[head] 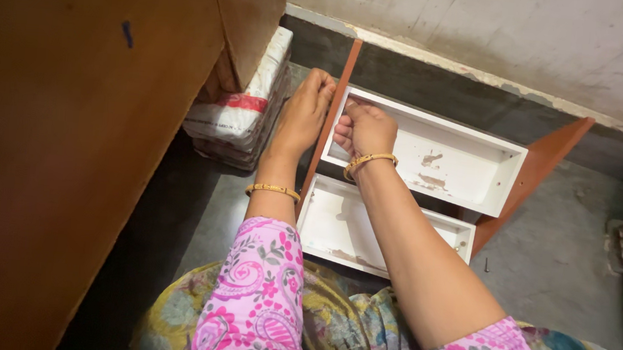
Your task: The person removes screws from a two-tier white drawer unit using their hands. They detach the side panels and separate the drawer trays, leaving the components disassembled on the floor.
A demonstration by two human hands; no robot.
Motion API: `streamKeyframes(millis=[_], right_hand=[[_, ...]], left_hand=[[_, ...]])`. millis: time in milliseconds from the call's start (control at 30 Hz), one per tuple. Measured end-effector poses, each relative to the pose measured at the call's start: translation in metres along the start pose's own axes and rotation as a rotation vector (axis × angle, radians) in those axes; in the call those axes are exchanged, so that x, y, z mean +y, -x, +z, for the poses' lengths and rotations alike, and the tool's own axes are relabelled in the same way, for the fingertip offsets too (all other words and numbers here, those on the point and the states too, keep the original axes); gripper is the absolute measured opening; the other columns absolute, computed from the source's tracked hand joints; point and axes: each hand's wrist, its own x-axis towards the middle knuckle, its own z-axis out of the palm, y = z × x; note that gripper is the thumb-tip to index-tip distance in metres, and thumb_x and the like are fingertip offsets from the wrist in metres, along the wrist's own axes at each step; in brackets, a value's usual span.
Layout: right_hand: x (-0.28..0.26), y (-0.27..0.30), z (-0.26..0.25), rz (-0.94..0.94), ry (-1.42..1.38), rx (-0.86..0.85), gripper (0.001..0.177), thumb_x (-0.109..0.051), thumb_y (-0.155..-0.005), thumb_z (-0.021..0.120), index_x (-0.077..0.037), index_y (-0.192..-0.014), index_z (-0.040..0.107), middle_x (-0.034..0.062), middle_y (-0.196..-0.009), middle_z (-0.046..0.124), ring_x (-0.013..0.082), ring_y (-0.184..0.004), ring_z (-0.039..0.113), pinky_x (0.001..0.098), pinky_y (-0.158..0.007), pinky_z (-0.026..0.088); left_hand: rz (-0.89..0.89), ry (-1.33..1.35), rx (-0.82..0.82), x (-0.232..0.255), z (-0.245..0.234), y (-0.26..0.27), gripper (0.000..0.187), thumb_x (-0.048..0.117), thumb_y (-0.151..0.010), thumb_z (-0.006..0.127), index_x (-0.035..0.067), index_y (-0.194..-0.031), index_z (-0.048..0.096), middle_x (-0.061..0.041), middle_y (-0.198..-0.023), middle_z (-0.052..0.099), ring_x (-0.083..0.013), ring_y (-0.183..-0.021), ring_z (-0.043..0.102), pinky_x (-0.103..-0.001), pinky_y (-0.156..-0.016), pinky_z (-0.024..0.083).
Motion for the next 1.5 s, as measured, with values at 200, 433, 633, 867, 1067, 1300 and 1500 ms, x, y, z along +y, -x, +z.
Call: streamKeyframes(millis=[200, 433, 633, 867, 1067, 1300, 1500], right_hand=[[0.000, -0.006, -0.002, 0.042, -0.084, -0.042, 0.016, -0.018, -0.096, 0.069, -0.002, -0.094, 0.065, 0.0030, -0.070, 0.064, 0.0110, -0.053, 0.063, 0.0252, -0.046, 0.057], [0.001, -0.008, -0.003, 0.062, -0.065, -0.040, 0.015, -0.020, -0.096, 0.069, -0.006, -0.093, 0.066, 0.0013, -0.070, 0.064, 0.0094, -0.054, 0.063, 0.0243, -0.047, 0.057], [-0.003, -0.014, -0.008, 0.107, -0.086, -0.062, 0.009, -0.015, -0.094, 0.068, -0.006, -0.095, 0.069, 0.0010, -0.068, 0.064, 0.0094, -0.053, 0.063, 0.0243, -0.046, 0.057], [-0.001, -0.011, -0.008, 0.114, -0.103, -0.071, 0.010, -0.012, -0.094, 0.067, -0.004, -0.099, 0.070, 0.0014, -0.068, 0.064, 0.0096, -0.053, 0.064, 0.0248, -0.047, 0.058], [-0.005, 0.000, -0.017, 0.041, 0.067, -0.042, 0.015, -0.016, -0.093, 0.068, -0.003, -0.102, 0.072, 0.0009, -0.068, 0.066, 0.0096, -0.053, 0.064, 0.0234, -0.047, 0.057], [-0.014, 0.013, -0.036, -0.001, -0.116, -0.016, 0.023, -0.012, -0.088, 0.074, -0.004, -0.110, 0.074, 0.0004, -0.095, 0.072, 0.0104, -0.083, 0.066, 0.0270, -0.073, 0.062], [-0.011, 0.007, -0.037, 0.192, -0.531, -0.081, 0.036, -0.004, -0.092, 0.054, 0.006, -0.126, 0.056, 0.0100, -0.088, 0.063, 0.0195, -0.080, 0.064, 0.0361, -0.075, 0.065]], left_hand=[[-0.076, 0.157, -0.040, 0.005, -0.007, 0.004, 0.015, 0.017, -0.101, 0.057, 0.004, -0.109, 0.061, -0.014, -0.109, 0.069, -0.0269, -0.093, 0.071, -0.038, -0.077, 0.058], [-0.124, 0.071, -0.064, 0.006, -0.005, 0.001, 0.018, 0.020, -0.102, 0.056, 0.004, -0.109, 0.061, -0.014, -0.107, 0.071, -0.0271, -0.091, 0.072, -0.039, -0.078, 0.057], [-0.045, -0.145, -0.089, 0.002, -0.001, -0.008, 0.026, 0.028, -0.107, 0.048, 0.003, -0.107, 0.055, -0.023, -0.107, 0.068, -0.0449, -0.104, 0.063, -0.051, -0.084, 0.049], [-0.020, -0.079, 0.009, -0.009, 0.011, -0.006, 0.025, 0.027, -0.106, 0.053, 0.003, -0.103, 0.059, -0.020, -0.103, 0.069, -0.0388, -0.098, 0.066, -0.047, -0.081, 0.051], [-0.323, 0.467, -0.089, -0.006, 0.001, -0.004, 0.017, 0.018, -0.099, 0.066, 0.005, -0.110, 0.069, -0.004, -0.098, 0.071, -0.0110, -0.082, 0.070, -0.028, -0.067, 0.059], [-0.357, 0.288, -0.121, 0.025, -0.018, -0.001, 0.022, 0.014, -0.093, 0.070, 0.009, -0.112, 0.079, 0.000, -0.095, 0.080, -0.0083, -0.080, 0.074, -0.024, -0.064, 0.058], [-0.359, 0.304, -0.113, 0.031, -0.019, -0.001, 0.022, 0.015, -0.093, 0.070, 0.008, -0.112, 0.079, -0.001, -0.095, 0.079, -0.0087, -0.079, 0.075, -0.024, -0.062, 0.058]])
